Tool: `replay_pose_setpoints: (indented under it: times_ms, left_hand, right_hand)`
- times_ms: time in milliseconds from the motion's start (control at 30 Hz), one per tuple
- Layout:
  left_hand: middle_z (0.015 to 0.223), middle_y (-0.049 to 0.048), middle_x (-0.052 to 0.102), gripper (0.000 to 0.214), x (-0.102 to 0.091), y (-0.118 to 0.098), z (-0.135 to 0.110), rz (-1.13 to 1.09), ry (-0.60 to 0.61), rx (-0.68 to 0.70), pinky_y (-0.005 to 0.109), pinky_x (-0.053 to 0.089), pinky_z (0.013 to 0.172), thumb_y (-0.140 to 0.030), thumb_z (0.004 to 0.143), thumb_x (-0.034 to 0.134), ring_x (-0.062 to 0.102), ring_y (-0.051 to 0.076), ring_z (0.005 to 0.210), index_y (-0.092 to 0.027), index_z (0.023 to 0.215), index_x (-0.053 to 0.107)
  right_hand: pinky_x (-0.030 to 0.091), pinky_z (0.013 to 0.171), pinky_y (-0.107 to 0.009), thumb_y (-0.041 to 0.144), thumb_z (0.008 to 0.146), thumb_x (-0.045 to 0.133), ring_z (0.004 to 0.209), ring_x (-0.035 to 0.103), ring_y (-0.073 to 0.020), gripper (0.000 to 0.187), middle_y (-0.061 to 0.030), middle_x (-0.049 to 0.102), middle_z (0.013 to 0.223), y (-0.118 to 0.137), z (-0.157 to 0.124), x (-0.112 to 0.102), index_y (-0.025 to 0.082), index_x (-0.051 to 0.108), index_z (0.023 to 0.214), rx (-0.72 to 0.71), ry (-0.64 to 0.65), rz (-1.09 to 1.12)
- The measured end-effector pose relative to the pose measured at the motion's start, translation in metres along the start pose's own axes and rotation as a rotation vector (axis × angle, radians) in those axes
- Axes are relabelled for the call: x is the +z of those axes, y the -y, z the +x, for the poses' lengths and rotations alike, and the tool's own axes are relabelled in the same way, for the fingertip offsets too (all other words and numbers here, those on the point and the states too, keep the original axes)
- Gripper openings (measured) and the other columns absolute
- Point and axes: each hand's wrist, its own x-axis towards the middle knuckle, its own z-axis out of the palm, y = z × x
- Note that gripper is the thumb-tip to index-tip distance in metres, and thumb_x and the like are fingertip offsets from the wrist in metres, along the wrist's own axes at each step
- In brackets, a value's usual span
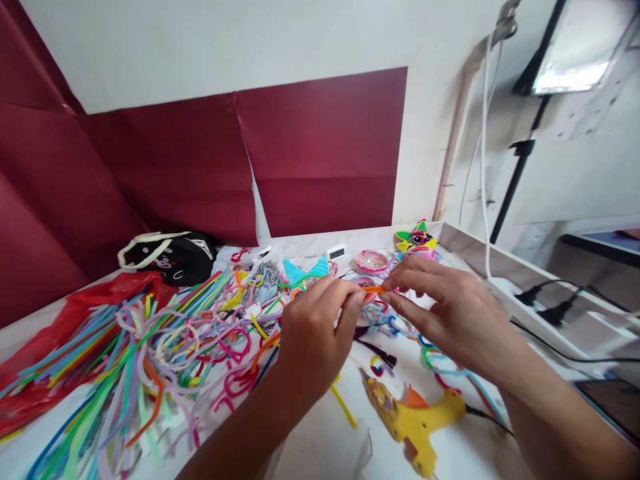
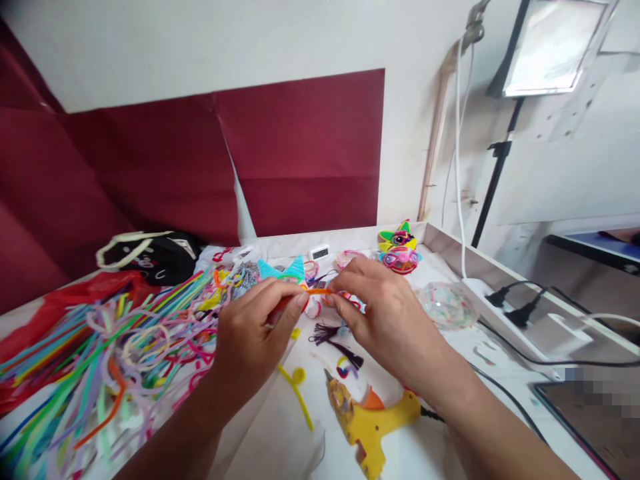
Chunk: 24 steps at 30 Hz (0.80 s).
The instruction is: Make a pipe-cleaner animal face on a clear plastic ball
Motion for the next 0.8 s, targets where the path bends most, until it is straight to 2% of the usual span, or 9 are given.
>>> replay_pose_setpoints:
  times_ms: [100,233,367,500,667,800]
  left_hand:
    - [0.078,0.0012,0.067,0.013,0.002,-0.001,-0.003,0.037,0.023,0.037,0.025,0.046,0.069,-0.022,0.091,0.053,0.062,0.013,0.074,-0.018,0.084,0.062]
    - [0.077,0.0005,0.067,0.012,0.002,0.0,-0.002,0.022,0.016,0.033,0.026,0.045,0.067,-0.022,0.09,0.054,0.062,0.013,0.073,-0.018,0.084,0.062]
    - [0.073,-0.0011,0.066,0.01,-0.001,0.002,0.003,-0.094,-0.03,-0.054,0.024,0.045,0.065,-0.022,0.088,0.058,0.061,0.012,0.069,-0.019,0.08,0.062]
    - [0.068,-0.0029,0.064,0.011,-0.002,0.002,0.005,-0.226,-0.064,-0.178,0.023,0.045,0.062,-0.024,0.086,0.061,0.058,0.01,0.063,-0.018,0.077,0.062]
    - [0.066,-0.0032,0.062,0.012,0.001,-0.001,0.004,-0.428,-0.081,-0.328,0.02,0.044,0.055,-0.026,0.086,0.061,0.056,0.009,0.059,-0.018,0.076,0.063]
    - [0.059,-0.0039,0.057,0.015,0.007,-0.003,0.002,-0.572,-0.072,-0.418,0.019,0.039,0.047,-0.031,0.086,0.06,0.049,0.008,0.051,-0.018,0.077,0.062]
  right_hand:
    - [0.041,0.068,-0.031,0.014,0.09,0.052,0.076,0.056,-0.0172,0.015,-0.0056,0.06,0.084,0.004,-0.002,0.0,0.016,0.064,0.083,-0.053,0.059,-0.14]
    - [0.042,0.064,-0.029,0.014,0.088,0.053,0.073,0.056,-0.0167,0.015,-0.0032,0.061,0.076,0.004,0.0,0.002,0.018,0.063,0.078,0.001,0.076,-0.037]
    - [0.042,0.058,-0.025,0.019,0.085,0.059,0.061,0.055,-0.0133,0.013,0.0003,0.062,0.066,0.004,0.003,0.007,0.019,0.064,0.073,0.135,-0.03,0.226]
    - [0.044,0.059,-0.026,0.025,0.083,0.064,0.066,0.057,-0.0146,0.011,-0.002,0.065,0.072,0.007,0.002,0.018,0.018,0.068,0.075,0.239,-0.151,0.41]
    - [0.044,0.054,-0.026,0.032,0.078,0.071,0.059,0.055,-0.0136,0.014,-0.0011,0.065,0.068,0.014,0.002,0.03,0.019,0.07,0.073,0.367,-0.309,0.573]
    - [0.048,0.06,-0.027,0.032,0.075,0.075,0.067,0.06,-0.0153,0.011,-0.0019,0.068,0.074,0.016,0.001,0.041,0.021,0.072,0.077,0.452,-0.37,0.793]
